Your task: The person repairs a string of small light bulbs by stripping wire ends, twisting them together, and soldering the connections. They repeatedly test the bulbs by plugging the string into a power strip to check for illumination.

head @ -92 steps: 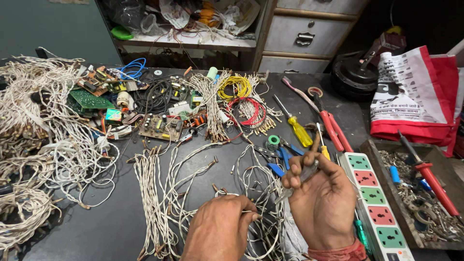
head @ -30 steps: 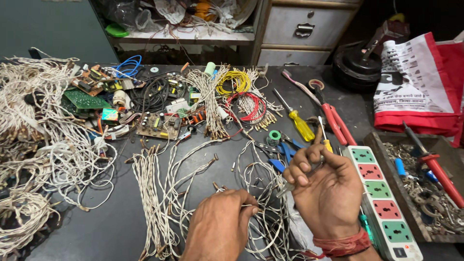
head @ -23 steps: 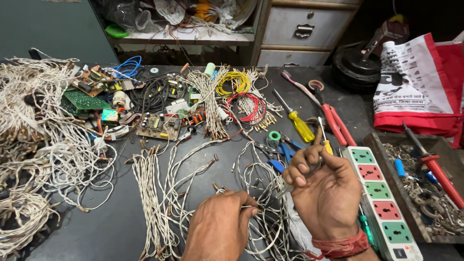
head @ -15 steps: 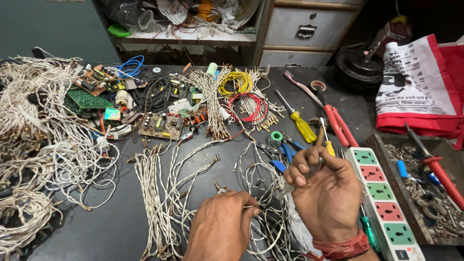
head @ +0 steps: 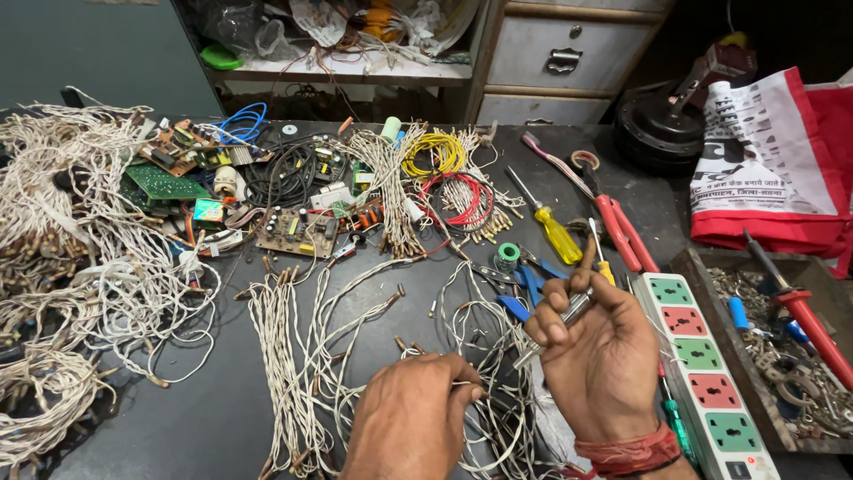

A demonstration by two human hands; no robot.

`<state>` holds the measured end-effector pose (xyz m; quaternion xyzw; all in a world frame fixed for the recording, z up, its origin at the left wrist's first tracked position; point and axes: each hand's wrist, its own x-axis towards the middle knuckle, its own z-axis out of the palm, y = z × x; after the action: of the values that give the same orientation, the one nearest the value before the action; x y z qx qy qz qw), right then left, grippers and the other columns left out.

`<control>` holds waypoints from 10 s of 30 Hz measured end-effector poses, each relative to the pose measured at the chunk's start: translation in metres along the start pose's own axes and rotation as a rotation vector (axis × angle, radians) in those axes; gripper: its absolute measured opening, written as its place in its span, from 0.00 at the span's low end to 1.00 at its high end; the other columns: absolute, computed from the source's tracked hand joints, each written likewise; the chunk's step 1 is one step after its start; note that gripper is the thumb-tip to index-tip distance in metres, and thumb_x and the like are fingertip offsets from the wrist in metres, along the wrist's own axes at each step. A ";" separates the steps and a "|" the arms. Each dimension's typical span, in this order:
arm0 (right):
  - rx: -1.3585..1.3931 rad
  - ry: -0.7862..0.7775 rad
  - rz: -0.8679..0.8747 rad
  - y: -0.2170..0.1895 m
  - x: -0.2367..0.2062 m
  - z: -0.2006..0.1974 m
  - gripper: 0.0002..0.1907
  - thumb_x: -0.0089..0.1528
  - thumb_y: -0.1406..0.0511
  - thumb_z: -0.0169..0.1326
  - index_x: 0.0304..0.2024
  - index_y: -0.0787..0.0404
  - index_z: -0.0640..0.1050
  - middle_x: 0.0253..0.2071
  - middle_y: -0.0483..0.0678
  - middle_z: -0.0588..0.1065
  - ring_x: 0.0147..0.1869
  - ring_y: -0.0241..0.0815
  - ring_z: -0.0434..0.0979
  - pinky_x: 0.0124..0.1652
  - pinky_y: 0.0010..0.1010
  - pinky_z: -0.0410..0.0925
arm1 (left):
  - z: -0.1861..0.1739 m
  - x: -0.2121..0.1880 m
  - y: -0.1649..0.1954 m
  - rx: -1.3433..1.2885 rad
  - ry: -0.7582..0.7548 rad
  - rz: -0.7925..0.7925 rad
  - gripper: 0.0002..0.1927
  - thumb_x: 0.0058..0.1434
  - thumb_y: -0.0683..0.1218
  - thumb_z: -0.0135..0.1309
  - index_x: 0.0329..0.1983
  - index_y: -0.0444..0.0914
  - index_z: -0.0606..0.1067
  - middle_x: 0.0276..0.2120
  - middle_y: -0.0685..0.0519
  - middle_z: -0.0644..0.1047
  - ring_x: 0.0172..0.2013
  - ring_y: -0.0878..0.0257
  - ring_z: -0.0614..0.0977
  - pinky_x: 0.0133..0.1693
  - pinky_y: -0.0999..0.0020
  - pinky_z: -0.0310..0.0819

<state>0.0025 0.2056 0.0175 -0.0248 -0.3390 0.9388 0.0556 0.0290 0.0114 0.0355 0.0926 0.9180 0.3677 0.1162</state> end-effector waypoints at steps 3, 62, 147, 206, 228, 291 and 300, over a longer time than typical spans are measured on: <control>-0.017 0.008 0.005 0.000 -0.001 0.000 0.12 0.72 0.60 0.38 0.40 0.59 0.69 0.34 0.49 0.68 0.32 0.39 0.65 0.40 0.34 0.61 | -0.001 -0.003 0.000 0.011 -0.006 0.008 0.07 0.60 0.49 0.59 0.39 0.44 0.82 0.37 0.48 0.82 0.41 0.51 0.83 0.48 0.56 0.73; 0.170 0.029 0.012 -0.029 0.002 0.009 0.16 0.72 0.54 0.46 0.38 0.60 0.70 0.31 0.45 0.64 0.33 0.37 0.62 0.40 0.31 0.58 | -0.024 -0.004 0.001 -0.089 0.266 -0.005 0.09 0.57 0.49 0.60 0.38 0.45 0.84 0.35 0.48 0.83 0.36 0.49 0.83 0.41 0.55 0.75; -0.959 0.208 0.069 0.000 -0.018 -0.002 0.13 0.67 0.65 0.56 0.47 0.72 0.79 0.22 0.42 0.64 0.21 0.30 0.53 0.21 0.29 0.48 | -0.119 -0.034 -0.066 0.072 0.327 -0.062 0.15 0.55 0.50 0.62 0.46 0.48 0.82 0.40 0.51 0.84 0.38 0.52 0.85 0.44 0.57 0.77; -1.418 -0.106 0.113 0.039 0.000 0.029 0.15 0.56 0.60 0.66 0.41 0.62 0.87 0.39 0.47 0.84 0.43 0.36 0.83 0.45 0.30 0.75 | 0.000 -0.028 -0.040 -0.123 0.533 0.442 0.14 0.59 0.53 0.63 0.21 0.44 0.77 0.23 0.54 0.79 0.27 0.57 0.83 0.33 0.56 0.76; -1.084 0.001 0.324 0.021 -0.008 0.028 0.18 0.62 0.61 0.61 0.52 0.63 0.83 0.16 0.38 0.60 0.17 0.28 0.51 0.19 0.27 0.45 | -0.055 -0.016 -0.012 -0.579 0.312 -0.218 0.15 0.59 0.54 0.59 0.46 0.45 0.84 0.32 0.51 0.87 0.36 0.64 0.89 0.41 0.68 0.80; -0.069 -0.163 -0.153 -0.001 -0.024 0.030 0.18 0.67 0.57 0.40 0.34 0.66 0.71 0.30 0.52 0.65 0.29 0.41 0.59 0.36 0.36 0.56 | -0.014 -0.008 0.002 -0.279 -0.057 -0.412 0.13 0.63 0.55 0.56 0.43 0.43 0.82 0.35 0.52 0.85 0.36 0.58 0.88 0.45 0.64 0.79; -0.073 -0.143 -0.165 0.003 -0.025 0.029 0.18 0.66 0.57 0.38 0.35 0.66 0.70 0.29 0.52 0.64 0.29 0.41 0.59 0.36 0.36 0.57 | -0.018 -0.010 0.003 -0.287 -0.048 -0.397 0.13 0.63 0.54 0.57 0.43 0.43 0.82 0.35 0.51 0.85 0.38 0.59 0.88 0.46 0.64 0.79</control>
<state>0.0243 0.1819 0.0382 0.0682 -0.3770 0.9174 0.1076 0.0338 -0.0005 0.0521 -0.0985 0.8536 0.4618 0.2200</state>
